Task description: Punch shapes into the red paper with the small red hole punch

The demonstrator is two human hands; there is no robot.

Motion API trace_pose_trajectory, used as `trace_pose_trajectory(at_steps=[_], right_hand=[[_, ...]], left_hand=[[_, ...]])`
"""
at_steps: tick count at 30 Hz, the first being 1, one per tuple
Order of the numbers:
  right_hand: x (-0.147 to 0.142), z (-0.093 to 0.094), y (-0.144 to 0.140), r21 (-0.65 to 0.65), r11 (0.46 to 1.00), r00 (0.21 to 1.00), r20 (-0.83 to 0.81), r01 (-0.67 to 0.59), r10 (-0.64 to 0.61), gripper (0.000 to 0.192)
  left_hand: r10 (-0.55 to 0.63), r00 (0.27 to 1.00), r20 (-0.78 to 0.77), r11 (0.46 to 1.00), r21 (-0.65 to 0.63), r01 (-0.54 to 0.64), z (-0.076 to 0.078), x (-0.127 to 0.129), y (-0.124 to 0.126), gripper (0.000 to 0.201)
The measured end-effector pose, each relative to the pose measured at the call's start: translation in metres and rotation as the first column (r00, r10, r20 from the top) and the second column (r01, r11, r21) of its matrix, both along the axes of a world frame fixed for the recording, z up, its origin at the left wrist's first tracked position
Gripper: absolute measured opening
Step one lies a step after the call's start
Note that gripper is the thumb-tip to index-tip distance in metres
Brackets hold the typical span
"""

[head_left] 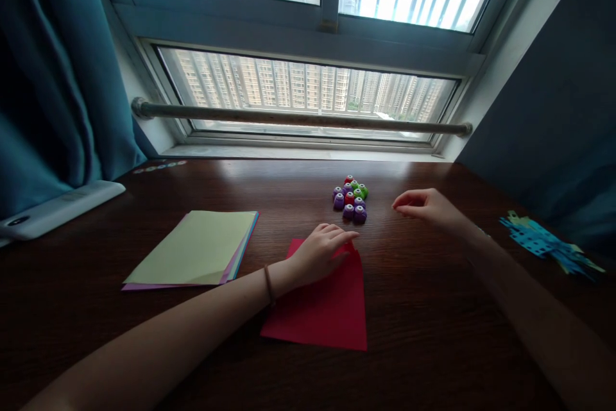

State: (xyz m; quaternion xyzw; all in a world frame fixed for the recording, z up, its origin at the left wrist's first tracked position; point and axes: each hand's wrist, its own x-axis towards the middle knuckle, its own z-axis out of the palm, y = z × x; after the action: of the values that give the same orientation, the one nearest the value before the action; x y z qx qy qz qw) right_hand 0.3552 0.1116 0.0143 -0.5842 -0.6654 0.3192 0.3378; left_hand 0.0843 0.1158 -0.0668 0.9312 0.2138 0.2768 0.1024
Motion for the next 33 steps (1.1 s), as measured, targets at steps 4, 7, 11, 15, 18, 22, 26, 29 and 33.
trace_pose_trajectory(at_steps=[4, 7, 11, 15, 18, 22, 26, 29, 33], right_hand=[[0.072, 0.026, 0.005, 0.049, 0.974, 0.818, 0.536, 0.219, -0.211, 0.008], [0.117, 0.028, 0.006, -0.049, 0.914, 0.668, 0.699, 0.403, -0.257, 0.013], [0.145, 0.026, 0.007, -0.210, 0.863, 0.654, 0.738, 0.460, -0.168, 0.016], [0.153, 0.028, 0.005, -0.223, 0.862, 0.650, 0.744, 0.456, -0.152, 0.019], [0.152, 0.032, 0.002, -0.207, 0.867, 0.644, 0.749, 0.454, -0.159, 0.017], [0.140, 0.039, -0.001, -0.163, 0.884, 0.639, 0.749, 0.438, -0.179, 0.014], [0.121, 0.040, 0.000, -0.200, 0.939, 0.713, 0.699, 0.280, -0.064, 0.016], [0.110, 0.027, 0.005, -0.339, 0.932, 0.825, 0.559, 0.130, 0.088, 0.016], [0.106, -0.004, 0.012, -0.537, 0.842, 0.993, 0.065, -0.046, 0.096, 0.021]], left_hand=[[0.015, 0.999, -0.035, 0.999, -0.033, -0.016, -0.001, 0.001, 0.001, 0.036], [0.019, 0.999, -0.032, 0.998, -0.064, -0.021, -0.001, 0.002, 0.001, 0.039], [0.028, 0.999, -0.027, 0.998, -0.053, -0.029, -0.003, 0.002, 0.001, 0.039], [0.018, 0.999, -0.031, 1.000, 0.004, -0.018, -0.005, 0.001, 0.001, 0.035], [0.010, 0.999, -0.032, 0.999, 0.045, -0.009, -0.006, 0.001, 0.001, 0.033], [0.008, 1.000, 0.008, 0.993, 0.120, -0.009, -0.006, 0.000, 0.000, 0.031], [-0.015, 1.000, 0.015, 0.969, 0.247, 0.011, 0.002, -0.002, -0.003, 0.029], [-0.029, 0.999, -0.042, 0.947, 0.319, 0.041, 0.017, -0.001, -0.008, 0.026], [-0.010, 0.985, -0.173, 0.952, 0.300, 0.062, 0.043, 0.000, -0.023, 0.021]])
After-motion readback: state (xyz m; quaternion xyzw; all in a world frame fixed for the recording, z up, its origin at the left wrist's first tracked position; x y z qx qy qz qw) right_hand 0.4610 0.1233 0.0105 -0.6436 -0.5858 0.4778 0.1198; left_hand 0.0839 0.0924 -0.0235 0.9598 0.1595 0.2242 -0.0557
